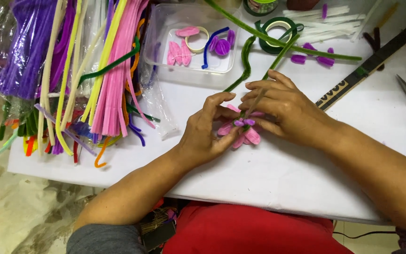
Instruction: The person assembles a pink pipe cleaner flower by attaching a green pipe cleaner stem using a hot glue gun. They wrap the stem around the base of the flower and secure it with glue, then adjust the petals and stem to finalize the craft.
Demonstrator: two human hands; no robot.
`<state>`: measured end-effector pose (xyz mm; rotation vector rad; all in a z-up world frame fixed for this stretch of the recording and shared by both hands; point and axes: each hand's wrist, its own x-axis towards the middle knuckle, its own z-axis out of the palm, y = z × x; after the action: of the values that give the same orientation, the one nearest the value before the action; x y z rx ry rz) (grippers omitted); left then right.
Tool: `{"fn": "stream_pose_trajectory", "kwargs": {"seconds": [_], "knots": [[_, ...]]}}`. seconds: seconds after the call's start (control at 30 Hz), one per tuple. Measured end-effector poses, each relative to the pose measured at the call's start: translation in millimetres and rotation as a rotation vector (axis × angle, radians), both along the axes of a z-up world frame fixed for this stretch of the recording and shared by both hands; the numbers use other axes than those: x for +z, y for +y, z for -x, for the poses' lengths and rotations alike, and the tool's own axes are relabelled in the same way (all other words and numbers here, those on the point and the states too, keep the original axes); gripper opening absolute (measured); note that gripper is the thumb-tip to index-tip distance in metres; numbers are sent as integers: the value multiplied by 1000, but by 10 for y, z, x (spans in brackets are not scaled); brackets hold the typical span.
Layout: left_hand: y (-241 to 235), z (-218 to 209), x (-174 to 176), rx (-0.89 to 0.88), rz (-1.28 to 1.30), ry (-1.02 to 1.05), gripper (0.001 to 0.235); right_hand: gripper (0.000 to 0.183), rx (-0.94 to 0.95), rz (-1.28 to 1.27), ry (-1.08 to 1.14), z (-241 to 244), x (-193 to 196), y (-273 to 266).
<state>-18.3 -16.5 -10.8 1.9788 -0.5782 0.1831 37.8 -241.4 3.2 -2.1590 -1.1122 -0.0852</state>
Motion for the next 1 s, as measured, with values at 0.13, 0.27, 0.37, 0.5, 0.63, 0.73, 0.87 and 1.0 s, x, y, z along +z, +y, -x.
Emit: {"fn": "stream_pose_trajectory", "kwargs": {"seconds": [0.13, 0.27, 0.37, 0.5, 0.63, 0.73, 0.87, 1.0], "knots": [[-5, 19, 38, 11, 4, 24, 56, 14, 69, 23, -16, -79, 48, 2], [-5, 23, 17, 11, 13, 43, 55, 10, 93, 9, -26, -125, -49, -21], [-6, 9, -10, 21, 26, 31, 53, 6, 69, -74, -26, -126, -66, -71], [-24, 13, 43, 34, -2, 23, 48, 4, 17, -63, -112, -12, -67, -88], [-2, 18, 41, 38, 34, 58, 48, 4, -11, -34, -212, 69, -95, -39], [-7, 26, 22, 31, 71, 60, 48, 6, -3, -54, -208, 79, -189, -21], [1, 23, 19, 22, 101, 81, 52, 11, 0, -103, -200, 105, -26, 20], [15, 29, 32, -6, 181, 167, 54, 13, -83, -186, -21, 156, 106, 50]]}}
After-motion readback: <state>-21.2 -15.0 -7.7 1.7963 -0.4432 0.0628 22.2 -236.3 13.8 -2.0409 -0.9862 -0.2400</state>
